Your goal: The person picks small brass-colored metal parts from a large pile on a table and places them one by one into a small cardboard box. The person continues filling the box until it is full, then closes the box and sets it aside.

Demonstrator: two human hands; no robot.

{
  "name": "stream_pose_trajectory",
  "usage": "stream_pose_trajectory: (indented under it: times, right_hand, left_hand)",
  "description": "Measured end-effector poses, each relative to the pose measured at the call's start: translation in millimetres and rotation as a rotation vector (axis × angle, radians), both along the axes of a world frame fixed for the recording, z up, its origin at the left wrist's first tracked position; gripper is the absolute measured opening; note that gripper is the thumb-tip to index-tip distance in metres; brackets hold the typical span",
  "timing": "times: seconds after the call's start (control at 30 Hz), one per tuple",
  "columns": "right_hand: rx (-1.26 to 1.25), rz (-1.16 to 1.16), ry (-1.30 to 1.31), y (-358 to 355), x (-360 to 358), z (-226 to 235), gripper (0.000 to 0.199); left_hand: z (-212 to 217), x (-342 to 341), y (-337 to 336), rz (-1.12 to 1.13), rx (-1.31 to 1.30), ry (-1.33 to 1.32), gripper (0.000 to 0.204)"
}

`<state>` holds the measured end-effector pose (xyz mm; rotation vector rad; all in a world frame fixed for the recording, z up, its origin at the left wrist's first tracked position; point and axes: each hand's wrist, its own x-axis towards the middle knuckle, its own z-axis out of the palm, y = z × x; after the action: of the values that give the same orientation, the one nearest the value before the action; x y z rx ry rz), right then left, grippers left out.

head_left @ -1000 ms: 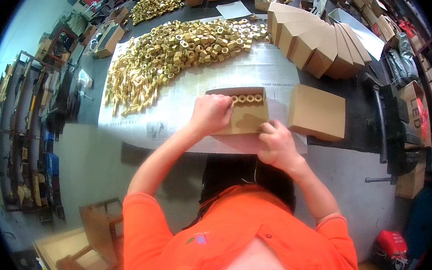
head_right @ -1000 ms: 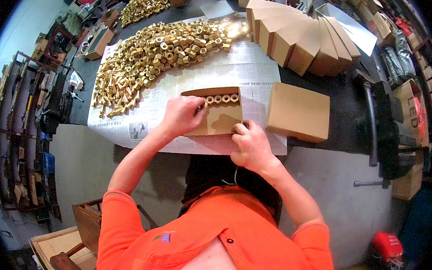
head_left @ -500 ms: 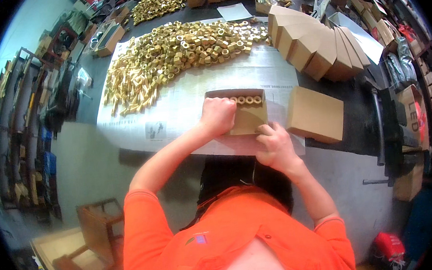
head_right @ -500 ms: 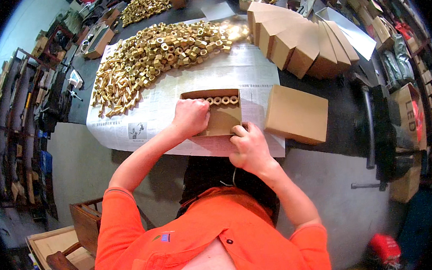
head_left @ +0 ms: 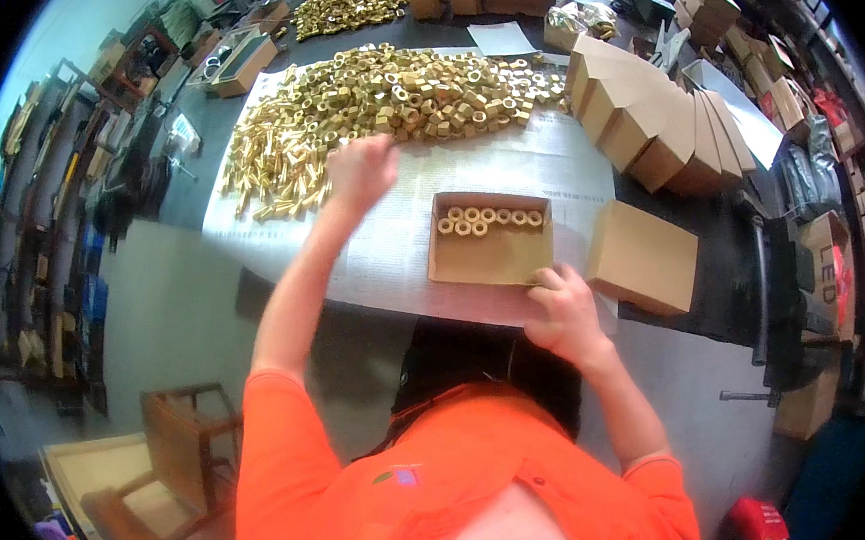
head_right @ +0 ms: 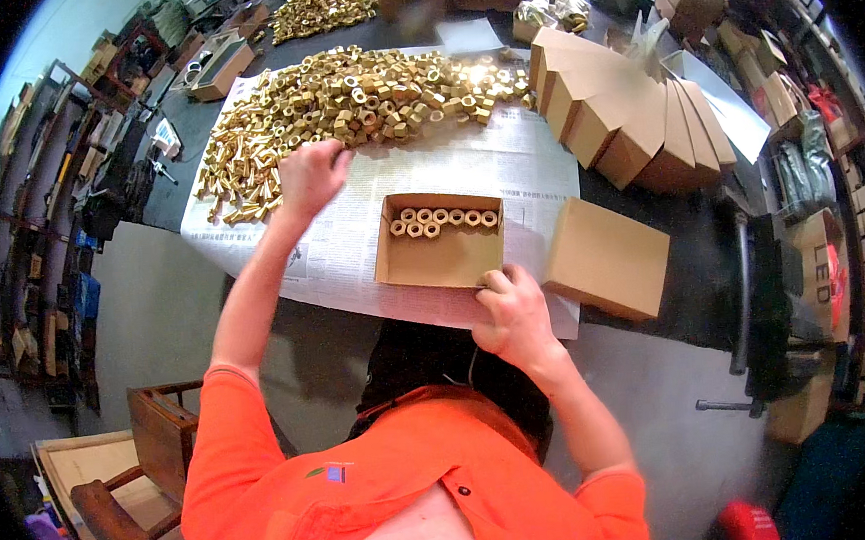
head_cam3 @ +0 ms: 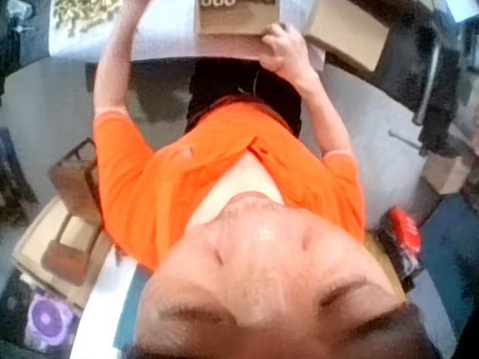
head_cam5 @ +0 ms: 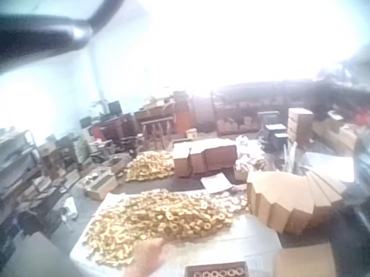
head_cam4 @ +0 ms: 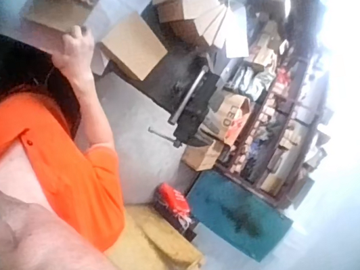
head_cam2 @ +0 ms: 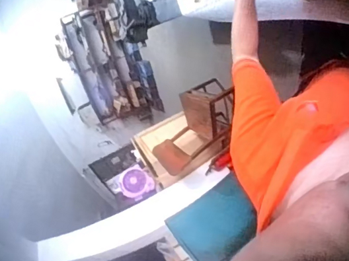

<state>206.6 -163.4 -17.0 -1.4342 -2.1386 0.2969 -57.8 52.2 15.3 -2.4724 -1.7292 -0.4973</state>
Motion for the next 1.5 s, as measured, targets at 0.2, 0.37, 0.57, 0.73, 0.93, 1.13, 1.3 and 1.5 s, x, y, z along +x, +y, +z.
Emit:
stream_pose_trajectory:
  times: [0.2, 0.37, 0.57, 0.73, 0.93, 1.13, 1.3, 1.5]
  right_hand:
    - [-0.009, 0.003, -0.002, 1, -1, 2, 0.026]
    - [0.007, 0.008, 0.019, 0, 1, 1, 0.024]
    - [0.015, 0.013, 0.000, 0, 0, 0, 0.022]
    - [0.003, 0.012, 0.016, 0, -1, 1, 0.022]
    - [0.034, 0.006, 0.030, -1, -1, 0, 0.022]
    - [-0.019, 0.016, 0.007, -2, 1, 1, 0.024]
    - [0.000, 0.009, -0.007, -2, 1, -5, 0.025]
    - [-0.004, -0.006, 0.004, -2, 0, -6, 0.024]
  left_hand:
    - [-47, -57, 45, 0.204, -0.069, 0.104, 0.032]
    - [-60, -50, 40, 0.099, 0.025, 0.104, 0.015]
    - [-57, -66, 41, 0.016, -0.378, -0.282, 0.022]
    - [-56, -69, 30, -0.046, -0.825, -0.619, 0.020]
    - [-43, -51, -8, -0.054, -0.186, -0.167, 0.022]
    - [-55, -45, -13, -0.045, -0.037, -0.017, 0.022]
    - [-28, -21, -19, -0.189, -0.270, -0.297, 0.016]
    - [12, 59, -78, -0.504, -0.310, -0.275, 0.015]
